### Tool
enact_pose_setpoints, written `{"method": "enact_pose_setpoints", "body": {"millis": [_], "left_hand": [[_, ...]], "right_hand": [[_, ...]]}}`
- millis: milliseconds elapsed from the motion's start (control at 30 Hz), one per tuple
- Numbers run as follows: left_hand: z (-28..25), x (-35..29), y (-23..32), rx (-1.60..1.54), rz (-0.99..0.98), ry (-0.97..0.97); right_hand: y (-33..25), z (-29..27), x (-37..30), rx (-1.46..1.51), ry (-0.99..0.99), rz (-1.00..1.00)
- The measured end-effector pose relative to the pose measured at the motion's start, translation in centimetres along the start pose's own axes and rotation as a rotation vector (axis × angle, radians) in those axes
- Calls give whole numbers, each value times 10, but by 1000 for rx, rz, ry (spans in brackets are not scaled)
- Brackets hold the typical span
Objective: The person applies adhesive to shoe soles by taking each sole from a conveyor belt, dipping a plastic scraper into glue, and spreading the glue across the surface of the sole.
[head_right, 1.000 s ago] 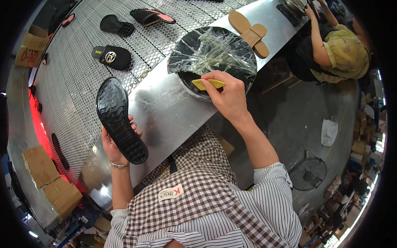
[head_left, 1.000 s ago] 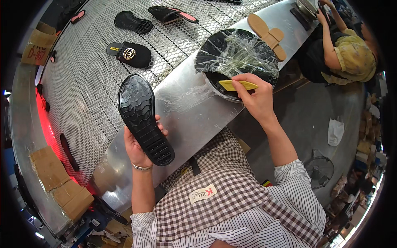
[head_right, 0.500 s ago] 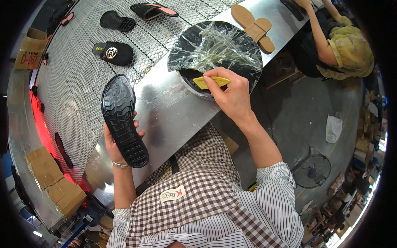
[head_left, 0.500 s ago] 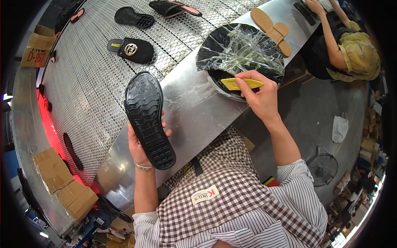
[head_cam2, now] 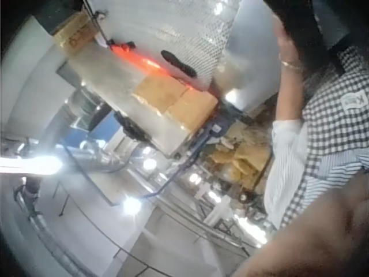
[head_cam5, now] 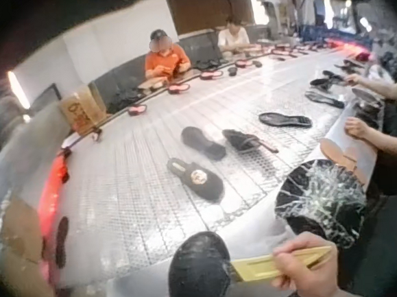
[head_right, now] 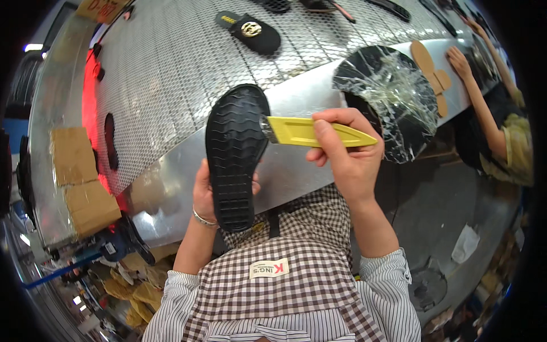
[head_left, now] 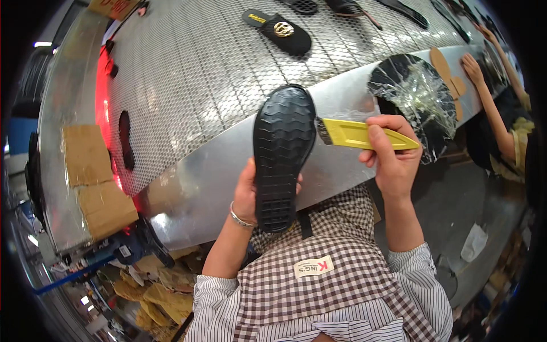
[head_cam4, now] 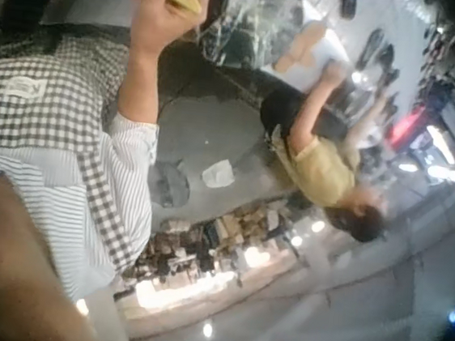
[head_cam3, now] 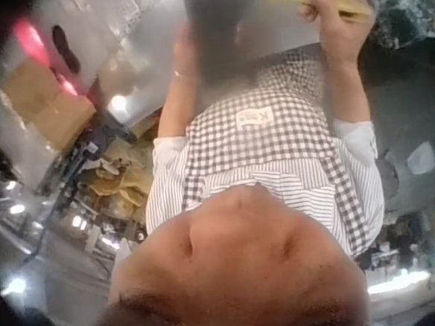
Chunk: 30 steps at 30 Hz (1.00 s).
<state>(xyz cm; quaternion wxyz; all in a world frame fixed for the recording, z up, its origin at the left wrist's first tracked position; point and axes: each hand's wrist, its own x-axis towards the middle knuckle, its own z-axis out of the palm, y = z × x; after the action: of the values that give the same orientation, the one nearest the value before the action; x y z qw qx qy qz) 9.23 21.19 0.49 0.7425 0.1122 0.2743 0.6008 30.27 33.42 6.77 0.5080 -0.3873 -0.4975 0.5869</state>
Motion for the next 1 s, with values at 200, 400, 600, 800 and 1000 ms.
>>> {"method": "enact_pose_setpoints", "body": {"millis": [200,400,600,800,1000], "left_hand": [[-12,-19,-3,33,65,-104],[-10,-27,-6,-7,31,-51],[-9,-26,1,32,-12,-25],[-9,-11,16,-32,-11,80],[-13,8,36,-125,88,98]], "right_hand": [[24,45,4,124,-68,-51],[29,53,4,117,-47,-56],[23,60,-5,36,-178,11],[30,78,-21,-7,-326,112],[33,86,-46,-60,-450,185]]}}
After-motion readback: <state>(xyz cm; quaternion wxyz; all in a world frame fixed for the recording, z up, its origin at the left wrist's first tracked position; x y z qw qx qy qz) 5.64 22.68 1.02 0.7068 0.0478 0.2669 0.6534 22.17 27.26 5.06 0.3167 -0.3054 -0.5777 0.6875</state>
